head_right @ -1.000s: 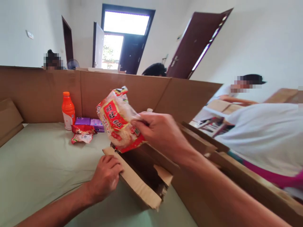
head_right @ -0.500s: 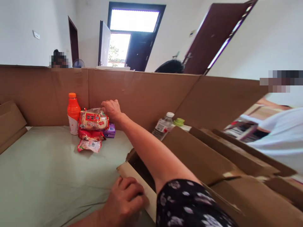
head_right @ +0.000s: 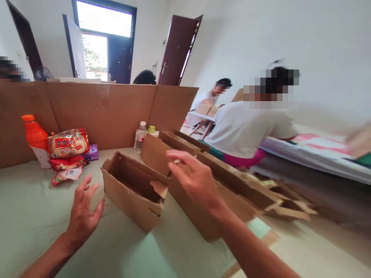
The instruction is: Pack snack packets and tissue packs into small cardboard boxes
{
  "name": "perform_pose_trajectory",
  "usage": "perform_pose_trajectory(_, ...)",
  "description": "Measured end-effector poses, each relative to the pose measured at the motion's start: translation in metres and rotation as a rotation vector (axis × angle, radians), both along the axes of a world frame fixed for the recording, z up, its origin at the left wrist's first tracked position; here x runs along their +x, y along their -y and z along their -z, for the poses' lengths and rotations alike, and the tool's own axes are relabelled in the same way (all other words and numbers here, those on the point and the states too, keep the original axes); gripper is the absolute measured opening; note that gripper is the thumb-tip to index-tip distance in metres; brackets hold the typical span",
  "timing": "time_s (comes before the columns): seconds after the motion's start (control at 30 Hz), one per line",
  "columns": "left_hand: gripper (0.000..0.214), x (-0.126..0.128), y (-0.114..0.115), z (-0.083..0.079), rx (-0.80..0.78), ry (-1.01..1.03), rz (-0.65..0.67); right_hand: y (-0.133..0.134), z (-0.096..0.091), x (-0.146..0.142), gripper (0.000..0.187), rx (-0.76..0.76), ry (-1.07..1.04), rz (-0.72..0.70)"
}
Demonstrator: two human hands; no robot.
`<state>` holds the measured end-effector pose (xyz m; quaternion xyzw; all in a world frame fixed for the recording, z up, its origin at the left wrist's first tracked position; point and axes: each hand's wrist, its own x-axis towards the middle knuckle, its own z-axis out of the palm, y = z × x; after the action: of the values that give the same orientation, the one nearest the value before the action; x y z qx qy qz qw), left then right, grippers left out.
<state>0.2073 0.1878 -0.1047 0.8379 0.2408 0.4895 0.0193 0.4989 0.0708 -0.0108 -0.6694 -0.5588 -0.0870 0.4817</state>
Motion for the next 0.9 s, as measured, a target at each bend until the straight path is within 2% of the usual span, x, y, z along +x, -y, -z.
perform_pose_trajectory(0.07,0.058,-0.002,-0.017,0.001,-0.132,0.037,0.007,0.037,0.042,0.015,0.028,-0.063,-0.169,0.032)
perform_pose_trajectory(0.13,0.072,0.003,-0.035,0.001,-0.346,0.071,0.049,0.057,0.088,0.021,0.05,-0.172,-0.284,-0.059)
perform_pose_trajectory(0.23,0.087,0.019,-0.053,0.003,-0.749,0.142,0.17,0.059,0.148,0.012,0.094,-0.259,-0.334,-0.254)
perform_pose_trajectory(0.27,0.087,0.025,-0.055,0.005,-0.856,0.164,0.218,0.053,0.163,0.006,0.105,-0.255,-0.332,-0.301)
perform_pose_trajectory(0.33,0.081,0.038,-0.057,0.011,-0.971,0.195,0.286,0.039,0.186,-0.006,0.117,-0.207,-0.341,-0.343)
perform_pose_trajectory(0.4,0.081,0.051,-0.058,0.019,-0.987,0.219,0.293,0.023,0.197,-0.015,0.122,-0.129,-0.384,-0.325)
perform_pose_trajectory(0.5,0.093,0.078,-0.071,0.031,-0.976,0.278,0.229,0.001,0.2,-0.017,0.122,-0.056,-0.44,-0.211)
perform_pose_trajectory(0.57,0.096,0.105,-0.084,0.04,-0.968,0.302,0.193,-0.014,0.198,-0.01,0.118,-0.062,-0.458,-0.126)
perform_pose_trajectory(0.67,0.082,0.152,-0.096,0.056,-0.956,0.275,0.228,-0.037,0.195,0.007,0.11,-0.109,-0.477,-0.045)
perform_pose_trajectory(0.77,0.063,0.187,-0.092,0.075,-0.944,0.209,0.288,-0.053,0.2,0.02,0.102,-0.16,-0.462,0.01)
perform_pose_trajectory(0.83,0.057,0.194,-0.083,0.088,-0.926,0.168,0.288,-0.058,0.205,0.025,0.093,-0.196,-0.41,0.045)
perform_pose_trajectory(0.9,0.056,0.191,-0.07,0.1,-0.894,0.129,0.274,-0.059,0.208,0.027,0.085,-0.259,-0.335,0.067)
